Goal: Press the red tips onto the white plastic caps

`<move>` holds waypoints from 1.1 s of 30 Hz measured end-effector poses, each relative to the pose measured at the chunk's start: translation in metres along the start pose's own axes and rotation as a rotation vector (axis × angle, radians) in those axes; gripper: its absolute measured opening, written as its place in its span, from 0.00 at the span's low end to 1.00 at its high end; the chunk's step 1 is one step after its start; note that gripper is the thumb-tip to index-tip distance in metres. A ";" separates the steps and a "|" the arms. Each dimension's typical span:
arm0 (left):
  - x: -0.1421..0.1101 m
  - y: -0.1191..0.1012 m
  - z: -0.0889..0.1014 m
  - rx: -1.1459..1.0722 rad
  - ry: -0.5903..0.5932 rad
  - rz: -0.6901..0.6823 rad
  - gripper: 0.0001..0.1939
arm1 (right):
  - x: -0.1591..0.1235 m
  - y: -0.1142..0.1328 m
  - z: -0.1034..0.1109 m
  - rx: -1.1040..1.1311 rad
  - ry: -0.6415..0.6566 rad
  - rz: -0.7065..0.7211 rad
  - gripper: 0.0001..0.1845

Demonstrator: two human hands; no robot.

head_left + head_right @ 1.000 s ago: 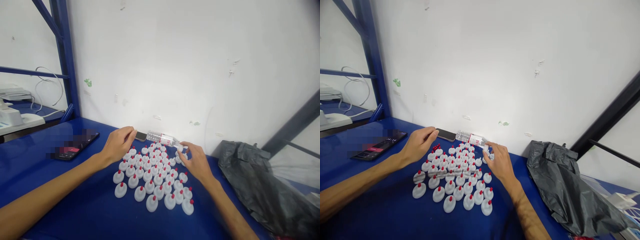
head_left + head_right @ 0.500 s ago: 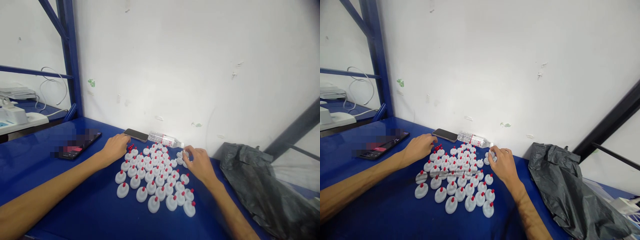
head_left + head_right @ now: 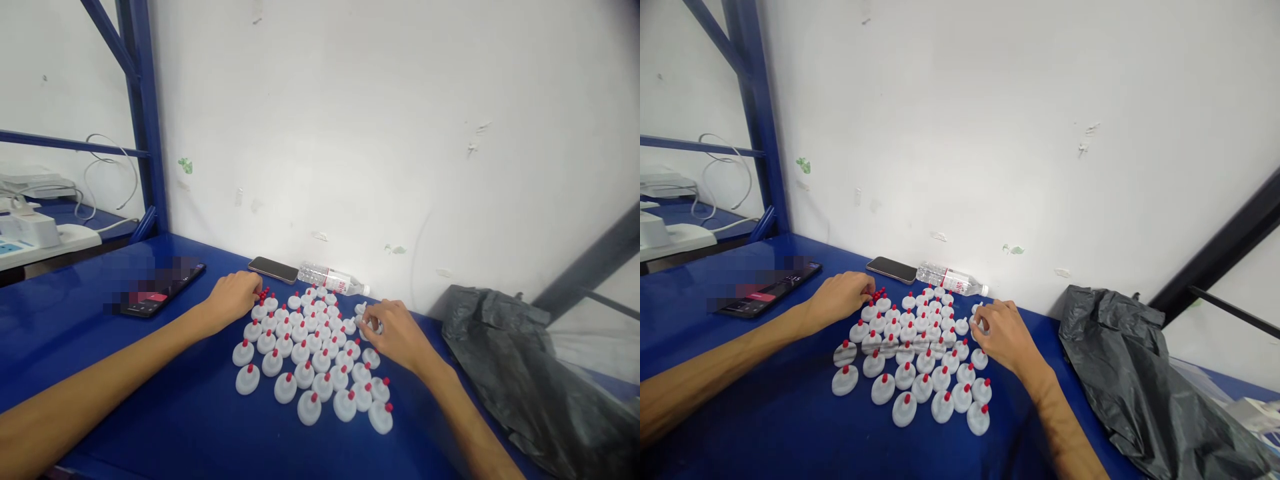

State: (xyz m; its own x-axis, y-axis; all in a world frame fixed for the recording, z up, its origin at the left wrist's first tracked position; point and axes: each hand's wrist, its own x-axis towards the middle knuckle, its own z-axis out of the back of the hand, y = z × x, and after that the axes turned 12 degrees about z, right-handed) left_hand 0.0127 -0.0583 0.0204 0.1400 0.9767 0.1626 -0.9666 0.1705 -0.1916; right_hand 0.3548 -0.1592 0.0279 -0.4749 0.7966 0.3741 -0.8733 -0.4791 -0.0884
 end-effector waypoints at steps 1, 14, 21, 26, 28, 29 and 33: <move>0.000 0.000 0.000 -0.001 0.001 -0.001 0.07 | 0.000 0.000 0.000 0.006 0.015 -0.001 0.10; 0.003 0.002 -0.004 -0.038 0.031 0.001 0.07 | 0.002 0.003 0.004 0.025 -0.017 -0.070 0.19; 0.008 0.004 -0.011 -0.060 0.032 0.025 0.05 | 0.016 0.012 -0.004 0.152 0.011 -0.050 0.25; 0.009 0.004 0.001 -0.105 -0.055 0.020 0.08 | 0.052 0.010 -0.024 0.189 0.082 -0.063 0.30; 0.009 0.004 0.008 -0.130 -0.138 0.016 0.14 | 0.066 0.008 -0.028 0.186 0.106 -0.058 0.32; 0.009 0.004 0.011 -0.143 -0.180 0.012 0.16 | 0.072 0.008 -0.028 0.181 0.109 -0.052 0.33; 0.006 0.000 0.016 -0.190 -0.289 -0.043 0.17 | 0.086 0.008 -0.020 0.150 0.031 -0.027 0.26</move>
State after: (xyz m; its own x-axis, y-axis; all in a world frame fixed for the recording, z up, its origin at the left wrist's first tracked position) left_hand 0.0104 -0.0547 0.0373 0.0867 0.8953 0.4370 -0.9001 0.2584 -0.3508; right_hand 0.3045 -0.0876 0.0412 -0.4567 0.8196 0.3459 -0.8608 -0.5053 0.0609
